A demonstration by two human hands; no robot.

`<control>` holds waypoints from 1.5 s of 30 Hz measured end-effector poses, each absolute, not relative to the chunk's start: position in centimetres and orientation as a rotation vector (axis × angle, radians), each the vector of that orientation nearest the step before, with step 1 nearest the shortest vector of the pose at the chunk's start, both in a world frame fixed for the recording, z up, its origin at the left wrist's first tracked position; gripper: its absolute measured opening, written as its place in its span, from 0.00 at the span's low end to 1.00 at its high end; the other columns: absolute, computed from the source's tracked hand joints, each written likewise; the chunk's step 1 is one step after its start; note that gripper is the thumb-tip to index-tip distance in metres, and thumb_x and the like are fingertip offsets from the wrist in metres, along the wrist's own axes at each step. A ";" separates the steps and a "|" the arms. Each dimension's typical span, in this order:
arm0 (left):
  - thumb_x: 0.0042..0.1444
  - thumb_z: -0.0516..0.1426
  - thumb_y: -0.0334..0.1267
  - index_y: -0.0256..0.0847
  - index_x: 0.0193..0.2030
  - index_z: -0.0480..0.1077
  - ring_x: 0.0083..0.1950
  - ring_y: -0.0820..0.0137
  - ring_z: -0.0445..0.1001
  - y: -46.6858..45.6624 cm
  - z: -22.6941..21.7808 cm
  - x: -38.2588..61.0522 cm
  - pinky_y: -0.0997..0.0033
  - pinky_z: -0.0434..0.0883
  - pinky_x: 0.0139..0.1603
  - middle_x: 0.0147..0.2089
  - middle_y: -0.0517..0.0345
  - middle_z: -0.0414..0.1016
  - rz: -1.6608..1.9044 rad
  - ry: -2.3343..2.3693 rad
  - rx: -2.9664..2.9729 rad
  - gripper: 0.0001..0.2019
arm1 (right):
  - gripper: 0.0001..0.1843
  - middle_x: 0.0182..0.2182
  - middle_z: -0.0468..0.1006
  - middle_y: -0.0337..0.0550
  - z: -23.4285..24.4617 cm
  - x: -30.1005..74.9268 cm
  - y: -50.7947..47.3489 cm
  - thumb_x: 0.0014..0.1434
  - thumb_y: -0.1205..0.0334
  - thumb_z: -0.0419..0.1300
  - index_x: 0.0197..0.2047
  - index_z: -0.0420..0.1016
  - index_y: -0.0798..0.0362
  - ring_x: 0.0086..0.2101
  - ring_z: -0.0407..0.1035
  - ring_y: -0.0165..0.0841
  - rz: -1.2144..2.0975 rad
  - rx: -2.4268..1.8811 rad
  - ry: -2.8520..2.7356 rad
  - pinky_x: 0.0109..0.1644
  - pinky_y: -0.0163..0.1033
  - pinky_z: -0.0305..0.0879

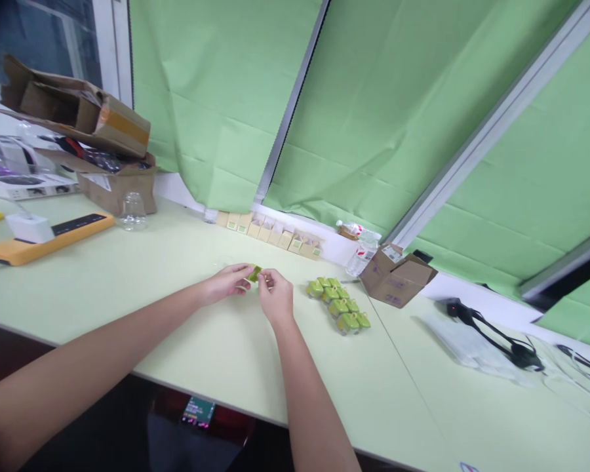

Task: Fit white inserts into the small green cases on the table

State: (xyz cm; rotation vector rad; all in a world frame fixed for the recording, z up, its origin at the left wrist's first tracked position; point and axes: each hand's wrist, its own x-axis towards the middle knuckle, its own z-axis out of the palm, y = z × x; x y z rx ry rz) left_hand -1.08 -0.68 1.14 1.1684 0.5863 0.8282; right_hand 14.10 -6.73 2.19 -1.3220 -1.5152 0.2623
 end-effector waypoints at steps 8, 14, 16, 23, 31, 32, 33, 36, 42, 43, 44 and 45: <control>0.49 0.65 0.50 0.40 0.43 0.72 0.36 0.73 0.71 -0.6 1.2 -1.1 0.70 0.67 0.37 0.44 0.52 0.72 0.833 0.460 1.088 0.20 | 0.12 0.29 0.79 0.41 1.8 13.9 -6.5 0.56 0.54 0.59 0.36 0.77 0.52 0.25 0.69 0.31 0.310 -1.305 -1.495 0.30 0.35 0.65; 0.51 0.65 0.48 0.38 0.42 0.73 0.38 0.70 0.73 -0.7 1.5 -1.5 0.70 0.69 0.39 0.44 0.51 0.74 0.838 0.414 1.037 0.17 | 0.12 0.29 0.80 0.40 2.1 13.7 -6.9 0.57 0.54 0.59 0.36 0.78 0.52 0.24 0.68 0.30 0.196 -1.339 -1.491 0.31 0.34 0.66; 0.52 0.65 0.47 0.38 0.41 0.73 0.38 0.70 0.74 -0.8 1.4 -1.4 0.70 0.69 0.38 0.43 0.51 0.74 0.834 0.421 1.028 0.16 | 0.12 0.29 0.80 0.40 2.3 13.7 -7.0 0.57 0.54 0.58 0.35 0.79 0.51 0.23 0.68 0.29 0.148 -1.356 -1.494 0.31 0.34 0.66; 0.54 0.64 0.40 0.35 0.37 0.72 0.41 0.68 0.75 -1.2 1.1 -0.9 0.67 0.71 0.45 0.40 0.52 0.75 0.813 0.323 1.042 0.10 | 0.11 0.29 0.81 0.36 2.0 13.3 -7.0 0.56 0.56 0.57 0.35 0.81 0.49 0.21 0.67 0.28 0.082 -1.403 -1.528 0.31 0.33 0.66; 0.52 0.65 0.34 0.35 0.43 0.74 0.48 0.63 0.76 -1.0 0.7 -0.9 0.59 0.69 0.57 0.46 0.49 0.77 0.833 0.309 1.019 0.12 | 0.11 0.27 0.81 0.36 1.6 13.4 -6.7 0.55 0.57 0.58 0.34 0.81 0.49 0.21 0.67 0.29 0.135 -1.430 -1.464 0.31 0.33 0.65; 0.52 0.65 0.34 0.35 0.43 0.74 0.49 0.62 0.76 -1.0 0.8 -0.9 0.59 0.69 0.57 0.47 0.48 0.77 0.830 0.303 1.034 0.12 | 0.11 0.27 0.81 0.36 1.6 13.4 -6.6 0.55 0.56 0.58 0.34 0.81 0.49 0.20 0.67 0.29 0.143 -1.429 -1.459 0.30 0.33 0.65; 0.52 0.65 0.35 0.35 0.44 0.75 0.50 0.62 0.76 -1.1 0.9 -0.9 0.59 0.69 0.58 0.48 0.48 0.77 0.825 0.296 1.053 0.12 | 0.11 0.27 0.81 0.36 1.5 13.5 -6.6 0.55 0.56 0.58 0.34 0.81 0.49 0.20 0.67 0.29 0.147 -1.427 -1.456 0.30 0.34 0.65; 0.52 0.65 0.36 0.35 0.45 0.75 0.53 0.62 0.74 -1.3 1.1 -1.0 0.59 0.67 0.61 0.51 0.47 0.76 0.814 0.288 1.123 0.14 | 0.11 0.28 0.81 0.37 1.4 13.5 -6.7 0.55 0.57 0.57 0.33 0.81 0.49 0.21 0.67 0.29 0.116 -1.432 -1.459 0.31 0.34 0.65; 0.47 0.67 0.37 0.35 0.42 0.78 0.53 0.61 0.75 -1.0 1.2 -1.1 0.60 0.67 0.61 0.49 0.47 0.78 0.850 0.371 1.126 0.15 | 0.11 0.30 0.81 0.36 1.6 13.5 -6.8 0.55 0.59 0.57 0.33 0.81 0.48 0.23 0.66 0.29 0.010 -1.435 -1.485 0.33 0.34 0.65; 0.45 0.68 0.37 0.34 0.41 0.78 0.52 0.61 0.75 -0.8 1.1 -1.1 0.59 0.68 0.60 0.48 0.47 0.78 0.865 0.394 1.108 0.15 | 0.11 0.30 0.80 0.36 1.6 13.5 -6.8 0.56 0.60 0.56 0.33 0.81 0.48 0.23 0.66 0.29 0.007 -1.428 -1.485 0.33 0.34 0.65; 0.44 0.68 0.38 0.34 0.40 0.78 0.51 0.61 0.76 -0.7 1.1 -1.1 0.59 0.68 0.59 0.47 0.47 0.79 0.880 0.417 1.103 0.15 | 0.11 0.30 0.80 0.36 1.7 13.5 -6.8 0.56 0.60 0.56 0.34 0.81 0.48 0.23 0.66 0.28 0.008 -1.421 -1.484 0.34 0.34 0.65; 0.44 0.68 0.38 0.34 0.38 0.78 0.49 0.61 0.76 -0.5 1.0 -1.1 0.59 0.69 0.58 0.46 0.47 0.79 0.893 0.440 1.115 0.15 | 0.11 0.30 0.80 0.36 1.7 13.5 -6.7 0.55 0.61 0.56 0.34 0.81 0.48 0.23 0.66 0.28 0.014 -1.414 -1.486 0.34 0.34 0.65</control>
